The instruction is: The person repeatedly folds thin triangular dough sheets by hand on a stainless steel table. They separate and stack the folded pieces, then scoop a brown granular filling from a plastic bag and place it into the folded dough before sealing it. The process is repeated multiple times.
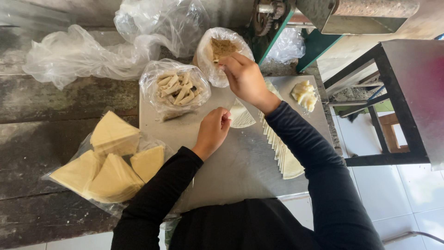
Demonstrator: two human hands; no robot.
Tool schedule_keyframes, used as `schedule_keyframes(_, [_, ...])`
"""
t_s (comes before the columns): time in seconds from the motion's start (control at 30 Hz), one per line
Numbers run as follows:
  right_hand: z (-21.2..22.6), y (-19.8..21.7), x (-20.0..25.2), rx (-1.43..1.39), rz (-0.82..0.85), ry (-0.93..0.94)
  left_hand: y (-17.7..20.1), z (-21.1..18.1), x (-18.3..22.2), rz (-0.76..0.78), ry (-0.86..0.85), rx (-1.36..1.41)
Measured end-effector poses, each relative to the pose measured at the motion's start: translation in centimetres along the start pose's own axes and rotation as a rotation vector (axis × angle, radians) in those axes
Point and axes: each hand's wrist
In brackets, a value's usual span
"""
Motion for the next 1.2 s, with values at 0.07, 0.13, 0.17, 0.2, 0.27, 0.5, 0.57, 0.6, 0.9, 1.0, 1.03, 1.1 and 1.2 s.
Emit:
schedule_keyframes(0.07, [-0.5, -0.6, 0.2, 0.052, 0.000, 0.068, -0.1, 0.1, 0.1, -0.003, 0.001, 0.000])
schedule_keyframes(0.13, [-1.2, -1.0, 0.0, 0.021, -0.032, -0.015, 0.1, 0.1, -0.1, -0.001, 0.013, 0.010])
schedule_keyframes(0.17, [-1.6, -1.1, -0.2, 0.004, -0.045, -0.058, 0.1, 0.0, 0.0, 0.003, 0.033, 0.022])
schedule_keyframes(0.2, [-2.2, -1.1, -0.5, -0.019, -0.082, -0.052, 0.2, 0.0, 0.1, 0.006, 0.052, 0.035])
schedule_keyframes(0.27, [-3.3, -0.9, -1.3, -0.061, -0.153, -0.040, 0.3, -0.1, 0.2, 0.003, 0.071, 0.024])
schedule_keyframes(0.5, [-6.5, -0.3, -2.4, 0.023, -0.286, -0.241, 0.4, -0.2, 0.4, 0.000, 0.066, 0.033])
schedule_keyframes(0.57, [-7.0, -1.3, -2.0, 0.036, -0.262, -0.317, 0.3, -0.2, 0.4, 0.002, 0.068, 0.036])
schedule_keyframes(0.6, [-7.3, -1.8, -1.7, -0.031, -0.260, -0.404, 0.3, -0.2, 0.4, 0.003, 0.068, 0.037])
schedule_keyframes(0.9, [-10.5, -3.5, 0.2, -0.322, -0.369, -0.761, 0.7, -0.6, 0.5, 0.019, 0.134, 0.039])
schedule_keyframes(1.0, [-11.3, -2.8, 0.6, -0.473, -0.412, -0.911, 0.6, -0.6, 0.5, 0.019, 0.160, 0.058])
schedule_keyframes(1.03, [-11.4, -2.4, 0.7, -0.533, -0.426, -0.954, 0.6, -0.6, 0.4, 0.019, 0.163, 0.060])
schedule_keyframes(1.1, [-11.3, -1.5, 1.0, -0.658, -0.463, -1.037, 0.6, -0.6, 0.4, 0.019, 0.170, 0.063])
schedule_keyframes(1.2, [-10.8, 0.5, 2.0, -0.834, -0.504, -1.124, 0.7, -0.7, 0.4, 0.017, 0.172, 0.061])
Point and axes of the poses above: each hand's wrist, its own x-axis away from the middle knuckle, its own y-axis out of the back of the hand, z = x × y, and after that the axes turned 11 degrees about -z, right-handed
